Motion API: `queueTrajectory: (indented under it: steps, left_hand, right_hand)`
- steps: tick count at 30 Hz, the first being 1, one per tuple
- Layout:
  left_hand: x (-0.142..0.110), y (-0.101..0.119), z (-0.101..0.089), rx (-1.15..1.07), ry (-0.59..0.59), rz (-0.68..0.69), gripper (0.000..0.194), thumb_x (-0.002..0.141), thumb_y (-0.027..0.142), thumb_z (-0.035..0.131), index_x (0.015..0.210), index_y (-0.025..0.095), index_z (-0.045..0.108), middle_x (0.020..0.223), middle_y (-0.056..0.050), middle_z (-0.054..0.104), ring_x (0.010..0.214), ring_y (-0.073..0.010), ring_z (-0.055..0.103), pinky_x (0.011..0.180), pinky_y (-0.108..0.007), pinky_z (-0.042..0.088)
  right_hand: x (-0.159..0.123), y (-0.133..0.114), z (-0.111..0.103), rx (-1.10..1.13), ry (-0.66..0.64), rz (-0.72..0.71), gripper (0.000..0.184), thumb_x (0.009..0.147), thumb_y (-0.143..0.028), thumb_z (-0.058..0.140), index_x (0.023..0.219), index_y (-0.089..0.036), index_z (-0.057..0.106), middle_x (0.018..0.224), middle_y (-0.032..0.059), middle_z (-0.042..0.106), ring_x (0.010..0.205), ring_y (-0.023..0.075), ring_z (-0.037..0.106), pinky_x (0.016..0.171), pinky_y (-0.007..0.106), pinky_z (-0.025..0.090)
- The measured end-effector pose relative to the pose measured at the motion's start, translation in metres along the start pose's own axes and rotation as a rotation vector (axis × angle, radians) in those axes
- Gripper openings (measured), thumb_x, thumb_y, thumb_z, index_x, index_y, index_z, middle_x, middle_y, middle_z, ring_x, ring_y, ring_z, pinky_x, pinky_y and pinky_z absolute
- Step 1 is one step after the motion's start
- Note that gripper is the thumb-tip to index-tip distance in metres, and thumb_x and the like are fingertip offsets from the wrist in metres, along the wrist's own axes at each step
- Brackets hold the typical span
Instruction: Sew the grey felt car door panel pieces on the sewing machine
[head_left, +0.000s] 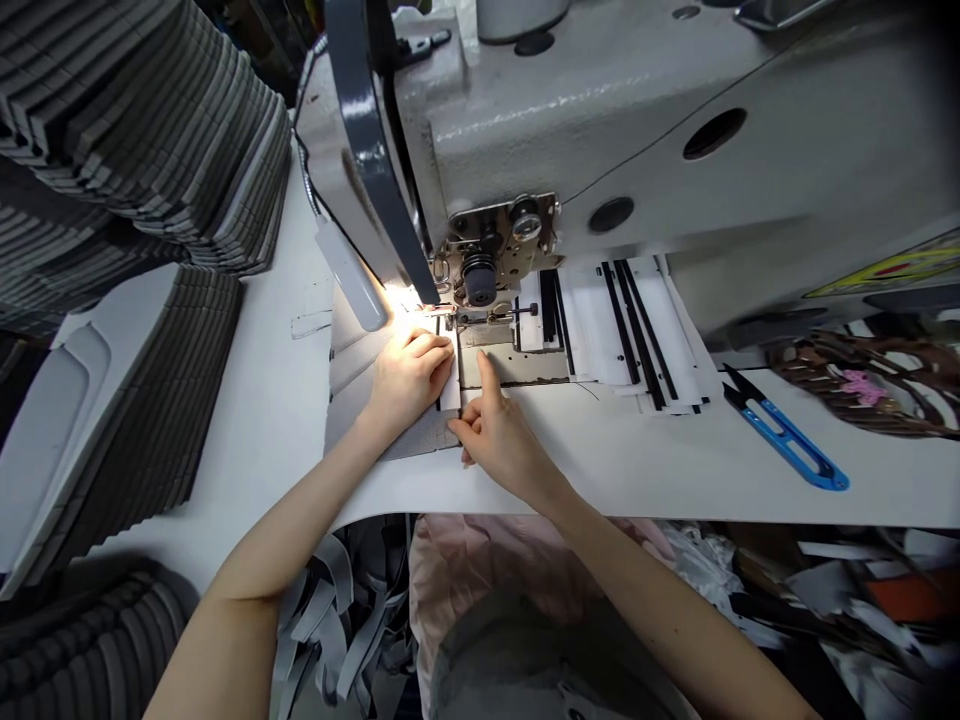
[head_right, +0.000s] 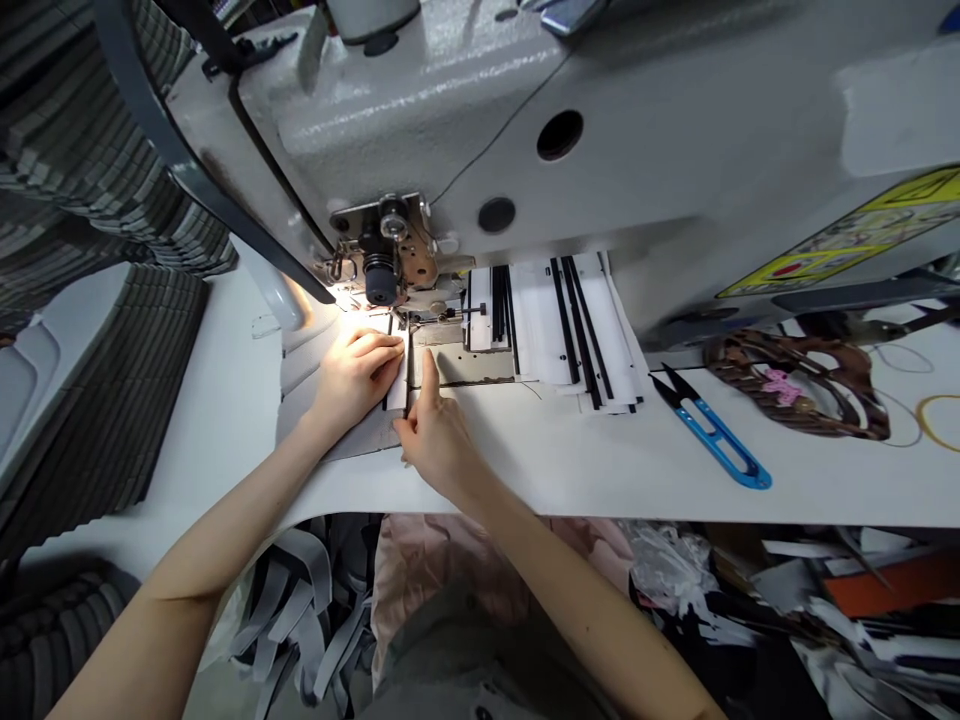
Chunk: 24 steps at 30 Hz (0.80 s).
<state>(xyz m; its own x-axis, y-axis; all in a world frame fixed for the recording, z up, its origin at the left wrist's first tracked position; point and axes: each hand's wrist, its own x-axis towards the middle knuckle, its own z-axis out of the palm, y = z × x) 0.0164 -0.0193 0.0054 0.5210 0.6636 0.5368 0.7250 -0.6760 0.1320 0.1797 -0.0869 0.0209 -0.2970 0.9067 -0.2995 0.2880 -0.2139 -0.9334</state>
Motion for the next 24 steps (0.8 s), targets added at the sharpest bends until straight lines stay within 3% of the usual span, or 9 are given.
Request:
queueTrajectory:
  steps: [8, 13, 19, 24]
  left_hand:
    - [-0.007, 0.009, -0.008, -0.044, 0.001, 0.021, 0.013, 0.092, 0.014, 0.061, 0.082, 0.02, 0.067, 0.093, -0.002, 0.076, 0.081, -0.0178, 0.061, 0.075, -0.034, 0.054]
    - [-0.004, 0.004, -0.003, -0.045, 0.019, 0.017, 0.013, 0.092, 0.013, 0.06, 0.082, 0.02, 0.064, 0.089, -0.002, 0.074, 0.081, -0.0177, 0.059, 0.076, -0.034, 0.052]
    - [-0.001, -0.004, -0.001, -0.044, -0.082, -0.036, 0.016, 0.096, 0.018, 0.053, 0.085, 0.02, 0.064, 0.082, -0.003, 0.069, 0.079, -0.0186, 0.057, 0.075, -0.035, 0.047]
    - [-0.002, -0.004, -0.001, -0.049, -0.113, -0.057, 0.021, 0.099, 0.021, 0.049, 0.085, 0.021, 0.065, 0.086, -0.004, 0.069, 0.082, -0.0188, 0.058, 0.076, -0.034, 0.046]
  right_hand:
    - [0.019, 0.003, -0.004, -0.124, 0.072, -0.1, 0.095, 0.082, -0.006, 0.053, 0.161, -0.011, 0.0, 0.065, -0.0027, 0.066, 0.059, 0.0199, 0.066, 0.066, 0.034, 0.058]
    - [0.032, 0.002, -0.008, -0.194, 0.064, -0.105, 0.095, 0.082, -0.005, 0.051, 0.16, -0.007, -0.002, 0.068, -0.0003, 0.07, 0.064, 0.0223, 0.069, 0.074, 0.037, 0.058]
    - [0.046, -0.005, -0.014, -0.318, 0.066, -0.087, 0.093, 0.082, -0.005, 0.053, 0.159, -0.002, 0.001, 0.074, 0.0024, 0.073, 0.074, 0.0232, 0.071, 0.078, 0.035, 0.056]
    - [0.055, -0.014, -0.019, -0.421, 0.107, -0.097, 0.086, 0.079, -0.005, 0.053, 0.156, -0.002, 0.014, 0.081, 0.0068, 0.075, 0.083, 0.0249, 0.071, 0.078, 0.034, 0.056]
